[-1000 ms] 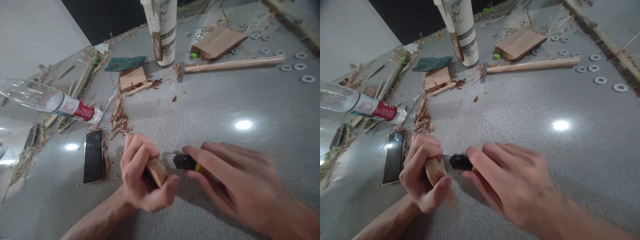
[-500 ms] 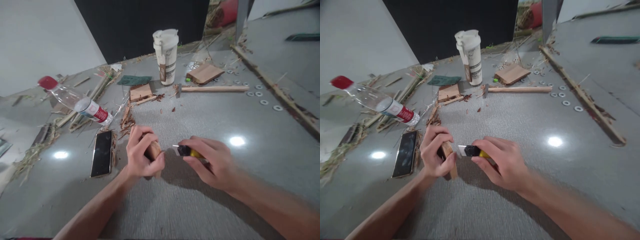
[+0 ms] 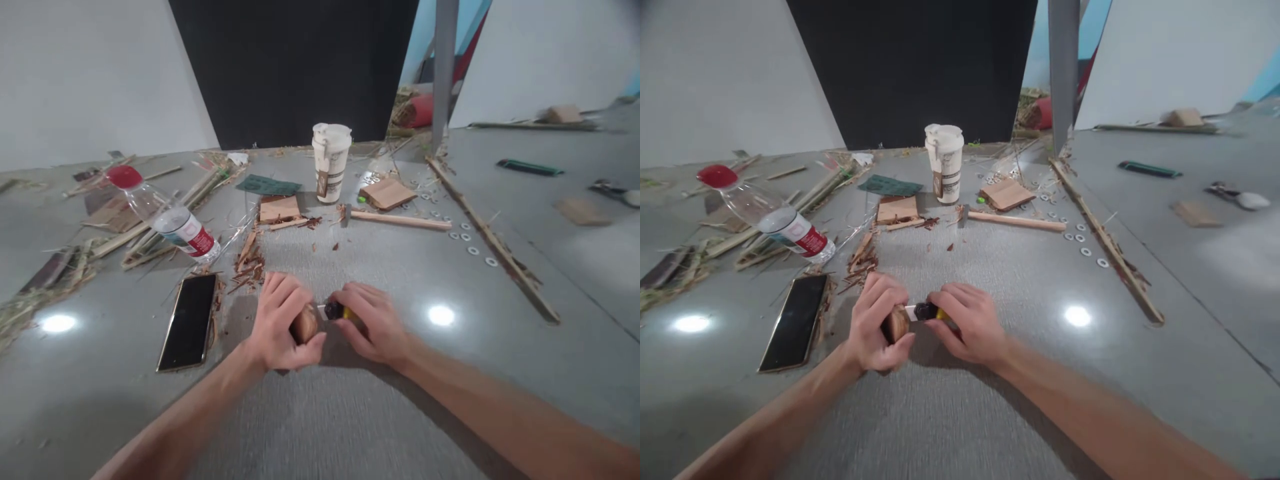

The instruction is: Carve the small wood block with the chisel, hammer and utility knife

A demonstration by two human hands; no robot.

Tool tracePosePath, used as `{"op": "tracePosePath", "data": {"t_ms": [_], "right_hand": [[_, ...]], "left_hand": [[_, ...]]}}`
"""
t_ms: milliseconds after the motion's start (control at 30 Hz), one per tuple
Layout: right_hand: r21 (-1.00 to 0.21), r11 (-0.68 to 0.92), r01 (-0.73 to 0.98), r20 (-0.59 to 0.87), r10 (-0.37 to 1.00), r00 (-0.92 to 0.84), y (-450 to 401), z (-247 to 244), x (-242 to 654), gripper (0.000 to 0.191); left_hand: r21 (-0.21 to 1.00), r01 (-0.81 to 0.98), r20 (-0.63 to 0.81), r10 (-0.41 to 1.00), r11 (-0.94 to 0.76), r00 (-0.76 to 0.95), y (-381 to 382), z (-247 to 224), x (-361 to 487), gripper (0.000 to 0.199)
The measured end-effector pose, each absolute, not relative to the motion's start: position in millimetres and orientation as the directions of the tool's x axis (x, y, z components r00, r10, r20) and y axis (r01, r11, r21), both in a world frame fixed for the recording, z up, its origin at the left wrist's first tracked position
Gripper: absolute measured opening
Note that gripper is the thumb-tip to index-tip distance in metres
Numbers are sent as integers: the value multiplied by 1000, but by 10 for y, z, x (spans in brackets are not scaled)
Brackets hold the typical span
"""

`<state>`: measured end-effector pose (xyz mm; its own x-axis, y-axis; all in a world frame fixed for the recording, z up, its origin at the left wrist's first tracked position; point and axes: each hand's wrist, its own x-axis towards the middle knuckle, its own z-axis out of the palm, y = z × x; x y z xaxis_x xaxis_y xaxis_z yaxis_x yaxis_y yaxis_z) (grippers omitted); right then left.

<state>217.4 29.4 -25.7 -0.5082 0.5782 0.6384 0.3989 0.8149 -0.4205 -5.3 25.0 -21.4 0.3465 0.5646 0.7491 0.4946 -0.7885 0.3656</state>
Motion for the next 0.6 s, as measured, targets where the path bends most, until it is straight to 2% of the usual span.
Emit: {"op": "tracePosePath", "data": {"t_ms": [267,600], "right_hand": [[-539,756,372,575,653,-493,283,-230,2258,13],[-563,761,322,563,638,-525,208,-205,2248,21]], "left_hand": [[412,505,734,605,-758,308,279,-222,-50,35],[416,481,738,595,-772,317,243,-187,-49,34]]}}
